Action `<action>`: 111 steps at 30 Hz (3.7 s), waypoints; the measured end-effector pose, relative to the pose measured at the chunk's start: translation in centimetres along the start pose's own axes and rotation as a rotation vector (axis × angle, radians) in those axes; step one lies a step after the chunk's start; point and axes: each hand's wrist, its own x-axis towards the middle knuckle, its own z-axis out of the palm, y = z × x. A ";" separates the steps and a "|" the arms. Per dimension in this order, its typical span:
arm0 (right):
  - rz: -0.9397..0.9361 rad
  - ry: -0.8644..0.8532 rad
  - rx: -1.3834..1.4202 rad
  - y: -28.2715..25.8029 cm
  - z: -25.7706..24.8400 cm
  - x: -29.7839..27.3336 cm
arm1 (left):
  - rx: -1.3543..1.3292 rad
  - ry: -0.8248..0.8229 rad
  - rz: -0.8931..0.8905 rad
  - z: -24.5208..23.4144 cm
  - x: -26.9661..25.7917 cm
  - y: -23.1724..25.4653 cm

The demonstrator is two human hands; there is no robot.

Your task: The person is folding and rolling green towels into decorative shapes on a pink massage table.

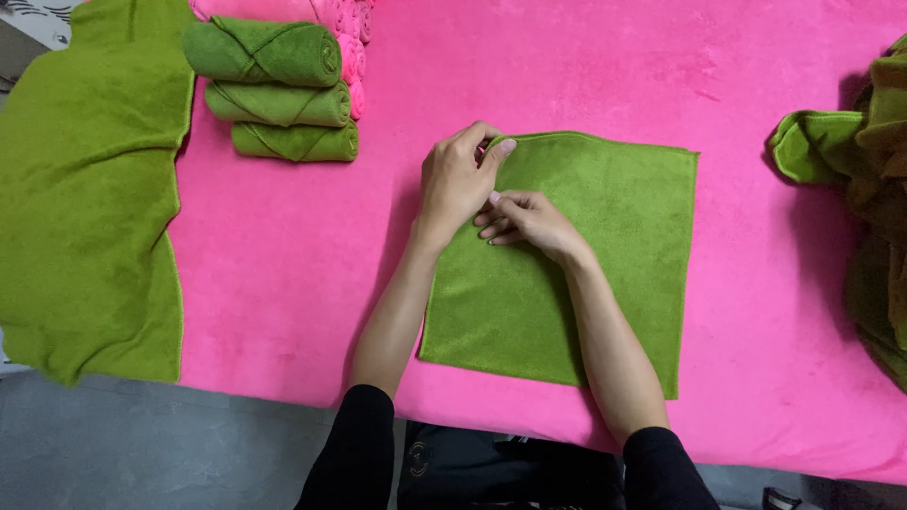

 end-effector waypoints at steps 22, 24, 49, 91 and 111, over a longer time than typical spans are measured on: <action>0.255 -0.527 -0.016 5.4 8.9 -0.1 | 0.015 -0.023 0.048 -0.6 -0.1 0.0; 0.230 -0.501 0.010 5.6 9.0 -0.1 | 0.012 -0.025 0.051 -0.8 0.0 0.3; 0.013 -0.032 0.030 0.6 0.7 -0.3 | 0.095 0.034 0.150 0.9 -0.4 0.3; -0.368 0.575 0.136 0.8 -11.9 -1.6 | 0.353 -0.089 0.335 3.4 -5.2 5.5; -0.423 0.632 0.434 4.0 -15.1 0.5 | 0.517 0.089 0.572 13.8 -15.2 3.3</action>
